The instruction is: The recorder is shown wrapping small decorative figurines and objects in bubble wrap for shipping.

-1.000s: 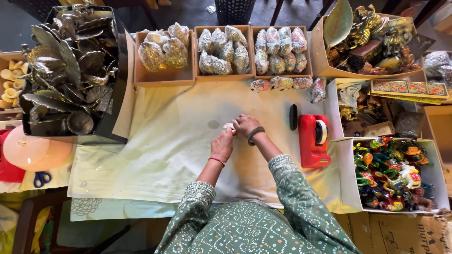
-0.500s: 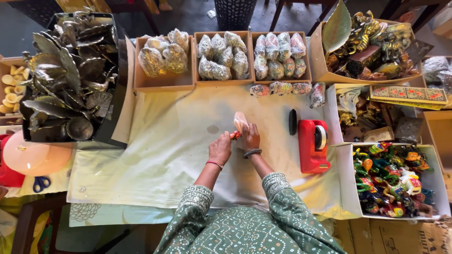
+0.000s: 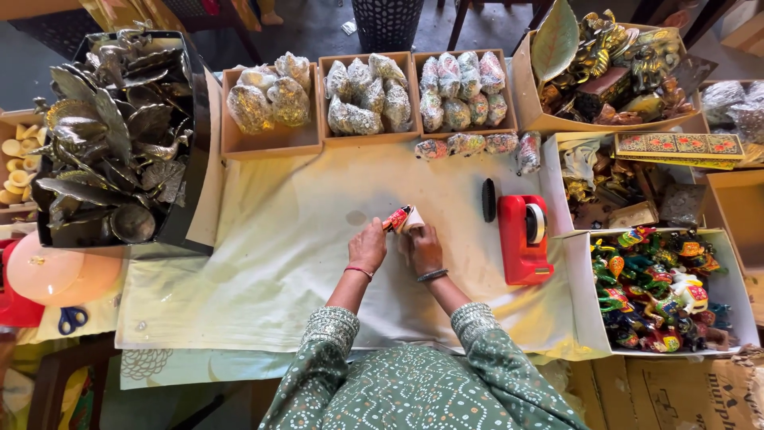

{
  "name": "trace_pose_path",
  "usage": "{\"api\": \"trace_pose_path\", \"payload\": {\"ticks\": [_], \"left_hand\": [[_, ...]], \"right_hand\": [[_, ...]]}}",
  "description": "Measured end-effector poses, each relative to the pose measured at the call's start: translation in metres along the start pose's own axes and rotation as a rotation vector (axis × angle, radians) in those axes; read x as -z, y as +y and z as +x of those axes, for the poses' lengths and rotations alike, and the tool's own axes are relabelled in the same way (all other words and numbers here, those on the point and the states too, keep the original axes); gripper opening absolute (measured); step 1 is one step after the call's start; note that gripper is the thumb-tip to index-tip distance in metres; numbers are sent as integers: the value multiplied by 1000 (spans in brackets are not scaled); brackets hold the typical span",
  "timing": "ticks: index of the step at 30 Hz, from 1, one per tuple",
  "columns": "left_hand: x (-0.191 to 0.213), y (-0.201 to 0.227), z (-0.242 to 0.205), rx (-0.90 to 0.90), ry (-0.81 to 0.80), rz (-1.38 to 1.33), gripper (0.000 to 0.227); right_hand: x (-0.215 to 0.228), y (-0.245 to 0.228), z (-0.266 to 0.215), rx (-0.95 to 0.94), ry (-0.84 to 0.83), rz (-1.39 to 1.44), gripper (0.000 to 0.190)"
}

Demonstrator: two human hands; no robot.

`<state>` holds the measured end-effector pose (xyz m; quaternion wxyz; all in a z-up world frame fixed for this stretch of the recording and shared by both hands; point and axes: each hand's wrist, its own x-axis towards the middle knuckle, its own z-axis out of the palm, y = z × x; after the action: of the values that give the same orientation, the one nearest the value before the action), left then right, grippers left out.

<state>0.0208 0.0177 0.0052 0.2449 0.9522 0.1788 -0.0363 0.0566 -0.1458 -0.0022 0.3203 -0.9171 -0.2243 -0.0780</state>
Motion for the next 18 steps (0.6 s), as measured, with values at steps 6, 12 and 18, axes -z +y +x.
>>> {"api": "trace_pose_path", "payload": {"ticks": [6,12,18], "left_hand": [[-7,-3,1,-12,22,-3,18],[-3,-2,0,-35,8,3,17],[-8,-7,2,-45,24,-13,11]], "right_hand": [[18,-7,-28,191,-79,-2,23],[28,-4,-25,-108,-4,279,29],[34,-45,25,175,145,134,35]]}}
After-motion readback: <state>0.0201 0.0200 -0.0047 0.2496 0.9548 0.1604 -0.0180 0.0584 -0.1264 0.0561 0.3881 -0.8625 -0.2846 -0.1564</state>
